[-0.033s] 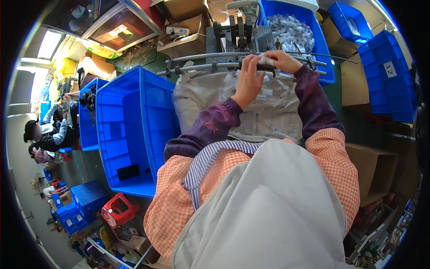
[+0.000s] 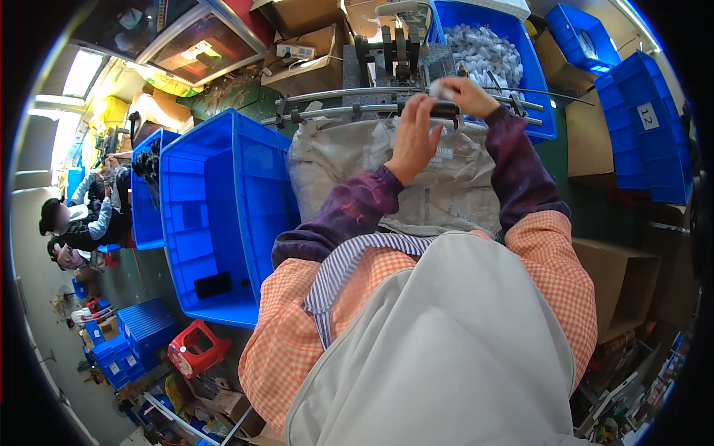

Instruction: The person repeatedly picks small white cotton-like pieces from a burlap sack, briefly manipulates them by hand, and places them into a blue bin. The person continues this repetitive sorting action throughout the clip.

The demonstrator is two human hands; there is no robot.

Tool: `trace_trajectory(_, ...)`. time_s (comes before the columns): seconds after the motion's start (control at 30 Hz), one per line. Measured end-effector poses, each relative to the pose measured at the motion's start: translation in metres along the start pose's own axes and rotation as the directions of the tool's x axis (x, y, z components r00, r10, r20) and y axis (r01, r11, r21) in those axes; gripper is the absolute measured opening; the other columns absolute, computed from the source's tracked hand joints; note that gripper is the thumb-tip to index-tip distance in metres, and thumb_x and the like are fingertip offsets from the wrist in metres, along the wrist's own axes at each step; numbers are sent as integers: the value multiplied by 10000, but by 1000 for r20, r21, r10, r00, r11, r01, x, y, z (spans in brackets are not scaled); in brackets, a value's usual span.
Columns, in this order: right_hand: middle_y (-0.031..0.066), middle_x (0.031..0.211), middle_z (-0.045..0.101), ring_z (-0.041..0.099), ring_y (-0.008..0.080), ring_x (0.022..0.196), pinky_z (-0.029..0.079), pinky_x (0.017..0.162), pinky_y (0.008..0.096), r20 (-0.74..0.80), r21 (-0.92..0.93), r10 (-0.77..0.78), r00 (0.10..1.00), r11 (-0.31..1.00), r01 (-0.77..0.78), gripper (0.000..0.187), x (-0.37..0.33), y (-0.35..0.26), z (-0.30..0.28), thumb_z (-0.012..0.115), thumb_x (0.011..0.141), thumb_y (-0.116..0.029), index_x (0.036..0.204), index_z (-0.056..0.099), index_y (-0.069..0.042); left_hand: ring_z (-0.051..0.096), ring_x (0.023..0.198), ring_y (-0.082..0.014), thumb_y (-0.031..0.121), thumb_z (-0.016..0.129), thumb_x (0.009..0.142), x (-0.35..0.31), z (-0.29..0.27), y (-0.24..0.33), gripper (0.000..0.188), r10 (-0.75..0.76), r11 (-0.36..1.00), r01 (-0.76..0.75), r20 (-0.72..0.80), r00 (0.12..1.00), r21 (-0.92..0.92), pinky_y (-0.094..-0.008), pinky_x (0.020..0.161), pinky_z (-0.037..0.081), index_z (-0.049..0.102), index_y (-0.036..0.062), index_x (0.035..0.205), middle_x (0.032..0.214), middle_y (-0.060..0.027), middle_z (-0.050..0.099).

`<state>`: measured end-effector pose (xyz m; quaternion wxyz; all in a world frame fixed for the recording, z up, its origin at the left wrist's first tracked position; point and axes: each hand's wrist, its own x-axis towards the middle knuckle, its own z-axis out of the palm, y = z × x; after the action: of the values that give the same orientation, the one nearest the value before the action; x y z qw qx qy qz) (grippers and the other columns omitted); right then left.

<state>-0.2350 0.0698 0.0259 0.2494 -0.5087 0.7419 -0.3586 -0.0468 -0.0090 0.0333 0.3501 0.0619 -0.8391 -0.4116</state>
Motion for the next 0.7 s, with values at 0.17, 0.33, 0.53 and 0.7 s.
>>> trace_trajectory(0.17, 75, 904, 604, 557, 290, 900, 430, 770, 402, -531, -526, -102, 841, 818, -233, 158, 55, 33, 24, 541, 802, -178, 917, 625, -111, 475, 985, -290, 135, 572, 737, -62, 28, -28, 278, 49, 920, -225, 476, 878, 320, -385, 768, 458, 531, 59, 1001, 1002, -122, 486)
trace_trajectory(0.33, 28, 937, 590, 521, 249, 954, 413, 798, 397, -563, -615, -117, 818, 720, -321, 122, 78, 43, 33, 559, 789, -210, 885, 615, -161, 486, 943, -249, 127, 567, 710, -74, 47, -45, 273, 92, 812, -371, 529, 843, 450, -367, 713, 460, 543, 65, 975, 974, -89, 508)
trace_trajectory(0.53, 26, 941, 589, 508, 254, 967, 399, 819, 405, -554, -586, -109, 826, 755, -294, 127, 86, 51, 38, 560, 789, -207, 896, 595, -149, 518, 915, -243, 91, 564, 705, -70, 48, -47, 313, -23, 807, -353, 621, 783, 475, -364, 754, 453, 531, 54, 1015, 965, -87, 526)
trace_trajectory(0.7, 23, 972, 599, 508, 256, 988, 387, 839, 404, -528, -565, -86, 845, 778, -274, 143, 87, 50, 36, 550, 800, -214, 916, 598, -146, 521, 927, -246, 72, 573, 694, -76, 48, -54, 344, 50, 787, -382, 568, 822, 484, -358, 756, 445, 508, 49, 1031, 960, -88, 525)
